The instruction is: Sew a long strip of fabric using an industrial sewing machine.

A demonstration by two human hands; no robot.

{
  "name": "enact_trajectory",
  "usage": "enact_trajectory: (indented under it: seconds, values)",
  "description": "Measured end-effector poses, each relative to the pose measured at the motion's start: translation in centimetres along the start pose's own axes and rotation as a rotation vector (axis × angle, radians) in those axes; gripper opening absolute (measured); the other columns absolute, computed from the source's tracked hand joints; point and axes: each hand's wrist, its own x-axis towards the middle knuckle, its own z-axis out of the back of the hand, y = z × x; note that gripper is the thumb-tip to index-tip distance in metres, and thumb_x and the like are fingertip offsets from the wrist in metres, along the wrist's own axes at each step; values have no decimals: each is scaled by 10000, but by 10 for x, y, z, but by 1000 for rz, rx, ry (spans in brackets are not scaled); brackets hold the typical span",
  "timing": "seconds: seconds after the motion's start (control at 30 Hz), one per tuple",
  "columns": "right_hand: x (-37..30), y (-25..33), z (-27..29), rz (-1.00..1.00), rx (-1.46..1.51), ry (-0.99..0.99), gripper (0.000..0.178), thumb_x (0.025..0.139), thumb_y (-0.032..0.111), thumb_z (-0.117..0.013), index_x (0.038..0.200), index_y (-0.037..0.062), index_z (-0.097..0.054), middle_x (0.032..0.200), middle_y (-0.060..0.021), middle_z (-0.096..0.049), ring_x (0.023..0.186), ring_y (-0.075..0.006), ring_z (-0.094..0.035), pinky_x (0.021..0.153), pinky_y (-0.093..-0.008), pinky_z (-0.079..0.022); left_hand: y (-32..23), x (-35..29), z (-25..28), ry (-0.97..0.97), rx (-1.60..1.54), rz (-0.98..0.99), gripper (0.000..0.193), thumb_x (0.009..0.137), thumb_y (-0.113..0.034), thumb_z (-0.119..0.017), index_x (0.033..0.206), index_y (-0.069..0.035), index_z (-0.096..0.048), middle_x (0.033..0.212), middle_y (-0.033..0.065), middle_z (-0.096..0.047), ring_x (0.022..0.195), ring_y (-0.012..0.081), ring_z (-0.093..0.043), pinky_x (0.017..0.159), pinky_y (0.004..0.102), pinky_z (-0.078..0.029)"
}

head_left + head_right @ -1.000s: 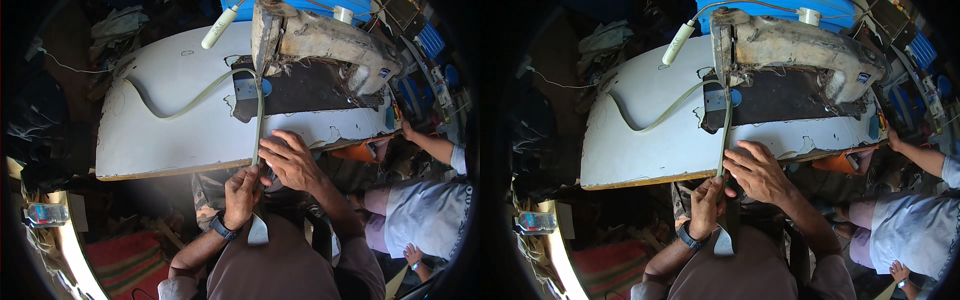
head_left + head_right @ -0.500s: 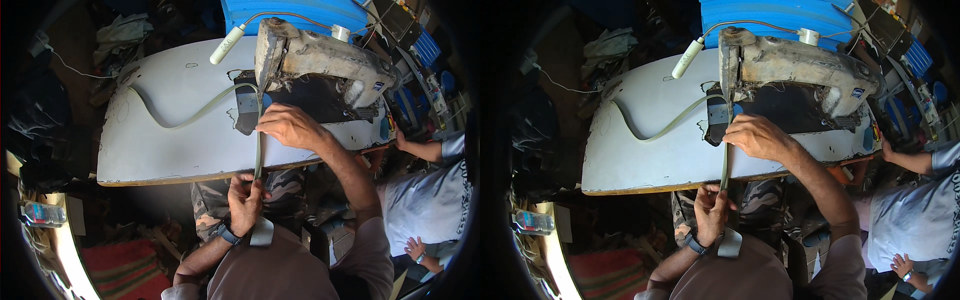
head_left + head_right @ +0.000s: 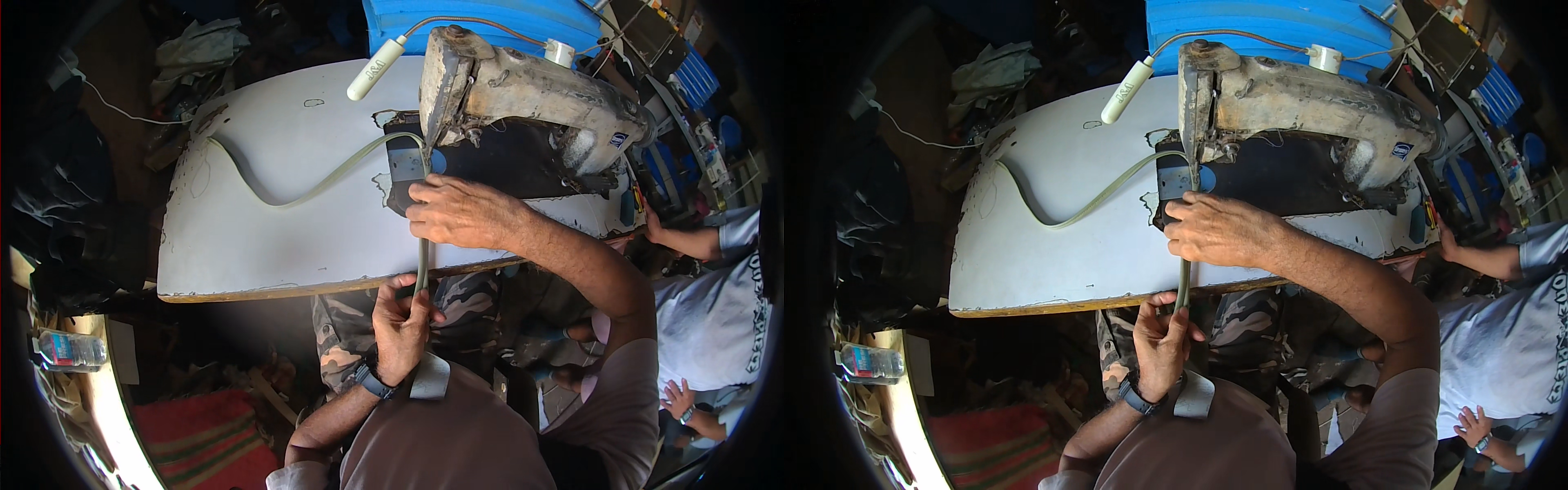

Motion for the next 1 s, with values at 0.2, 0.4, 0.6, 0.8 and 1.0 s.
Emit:
enact_trajectory:
  seconds: [0.2, 0.4, 0.6, 0.8, 1.0]
  values:
    - [-9, 2, -28, 68, -87, -132, 88, 876, 152, -729, 901, 100, -663, 956, 8, -609, 1045, -175, -602, 941, -337, -540, 7, 2, 0, 15, -20, -33, 164, 1099, -86, -591, 1252, -49, -543, 737, 52, -710, 555, 47, -583, 473, 201, -377]
    - [-15, 22, -16, 103, -122, -183, 101, 900, 176, -762, 881, 89, -714, 980, 1, -652, 1018, -160, -618, 892, -331, -558, 18, 4, 9, 28, -63, -142, 78, 1087, -53, -604, 1164, -36, -600, 754, 39, -700, 614, 79, -660, 482, 207, -389]
    - [-22, 27, -22, 101, -73, -332, 109, 889, 176, -718, 887, 71, -692, 1022, -28, -636, 1009, -182, -615, 913, -349, -570, 18, 4, 12, 42, -32, -119, 62, 1092, -58, -600, 1151, -45, -615, 744, 34, -702, 596, 66, -641, 480, 204, -379]
    - [-28, -23, -68, -164, -138, -290, 216, 893, 112, -717, 1107, 88, -721, 1203, -33, -669, 1083, -198, -630, 921, -362, -564, 18, 2, 6, 61, -17, -121, 48, 1093, -48, -598, 1138, -54, -616, 714, 19, -680, 595, 59, -642, 482, 199, -381]
    - [-23, -32, -79, -322, -30, -323, 192, 941, 121, -679, 1123, 85, -731, 1233, -19, -694, 1150, -192, -641, 960, -373, -601, 17, 2, -1, 88, -32, -123, 45, 1093, -49, -601, 1134, -58, -618, 713, 16, -675, 591, 57, -638, 477, 202, -380]
